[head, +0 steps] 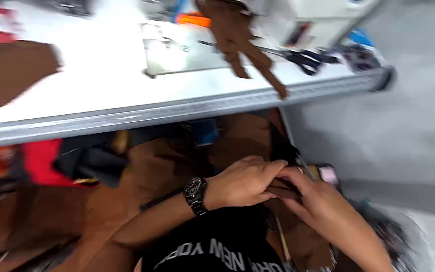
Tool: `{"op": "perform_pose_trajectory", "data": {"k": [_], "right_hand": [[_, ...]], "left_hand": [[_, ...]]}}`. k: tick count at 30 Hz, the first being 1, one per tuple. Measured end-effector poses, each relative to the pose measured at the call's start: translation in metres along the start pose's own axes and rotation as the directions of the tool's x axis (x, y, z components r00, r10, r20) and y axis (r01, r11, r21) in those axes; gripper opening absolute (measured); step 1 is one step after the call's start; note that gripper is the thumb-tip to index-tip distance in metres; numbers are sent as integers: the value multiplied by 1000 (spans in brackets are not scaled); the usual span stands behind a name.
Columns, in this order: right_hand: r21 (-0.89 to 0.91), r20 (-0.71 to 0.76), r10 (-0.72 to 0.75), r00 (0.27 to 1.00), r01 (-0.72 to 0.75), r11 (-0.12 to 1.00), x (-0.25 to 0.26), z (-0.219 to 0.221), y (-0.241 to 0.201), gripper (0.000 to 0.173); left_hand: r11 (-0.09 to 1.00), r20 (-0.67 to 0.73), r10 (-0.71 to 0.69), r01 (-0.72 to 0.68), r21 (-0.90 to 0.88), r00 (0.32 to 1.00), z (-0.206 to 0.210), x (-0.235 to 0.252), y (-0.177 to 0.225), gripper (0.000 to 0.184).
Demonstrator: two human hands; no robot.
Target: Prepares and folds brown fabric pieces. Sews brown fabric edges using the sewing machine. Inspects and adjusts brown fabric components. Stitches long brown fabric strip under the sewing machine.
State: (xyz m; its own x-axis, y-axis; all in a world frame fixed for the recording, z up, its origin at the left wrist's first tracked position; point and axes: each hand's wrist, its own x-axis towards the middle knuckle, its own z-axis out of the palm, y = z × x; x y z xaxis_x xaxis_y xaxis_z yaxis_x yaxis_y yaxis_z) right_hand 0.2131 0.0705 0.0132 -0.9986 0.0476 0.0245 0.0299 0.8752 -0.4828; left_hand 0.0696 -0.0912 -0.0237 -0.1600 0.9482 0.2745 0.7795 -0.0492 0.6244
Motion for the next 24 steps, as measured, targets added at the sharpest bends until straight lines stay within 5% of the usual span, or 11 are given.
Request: {"op": "perform_pose_trajectory", "data": {"k": [3,5,9,12,15,19,21,24], "right_hand": [[32,133,-185,974,182,983,42,22,-12,49],[112,241,-321,916,302,947,69,43,-19,38],[423,398,-542,740,375,825,125,87,-41,31],[432,465,-542,700,355,829,166,119,-74,25],[314,310,-583,751,498,808,196,134,-106,20],[81,-11,-663,748,662,745,209,134,-137,23],[3,-94,-676,731,680,734,214,153,-135,26],[-93,-110,-702,704,696,712,231,220,-110,31]], "left_hand": [[997,41,-74,73,20,996,-57,-68,-18,25],[981,64,-183,179,70,981,-83,-122,-16,17],[900,38,-435,431,68,900,-107,-217,-10,29],[801,-78,-594,597,41,801,-113,-260,-15,35],[758,-301,-576,634,153,760,-126,-289,-30,31],[706,-521,-369,597,381,770,-145,-302,-29,23],[628,-535,-389,641,441,750,-126,-303,-24,20],[476,-508,-587,776,414,631,-50,-289,-32,15]]}}
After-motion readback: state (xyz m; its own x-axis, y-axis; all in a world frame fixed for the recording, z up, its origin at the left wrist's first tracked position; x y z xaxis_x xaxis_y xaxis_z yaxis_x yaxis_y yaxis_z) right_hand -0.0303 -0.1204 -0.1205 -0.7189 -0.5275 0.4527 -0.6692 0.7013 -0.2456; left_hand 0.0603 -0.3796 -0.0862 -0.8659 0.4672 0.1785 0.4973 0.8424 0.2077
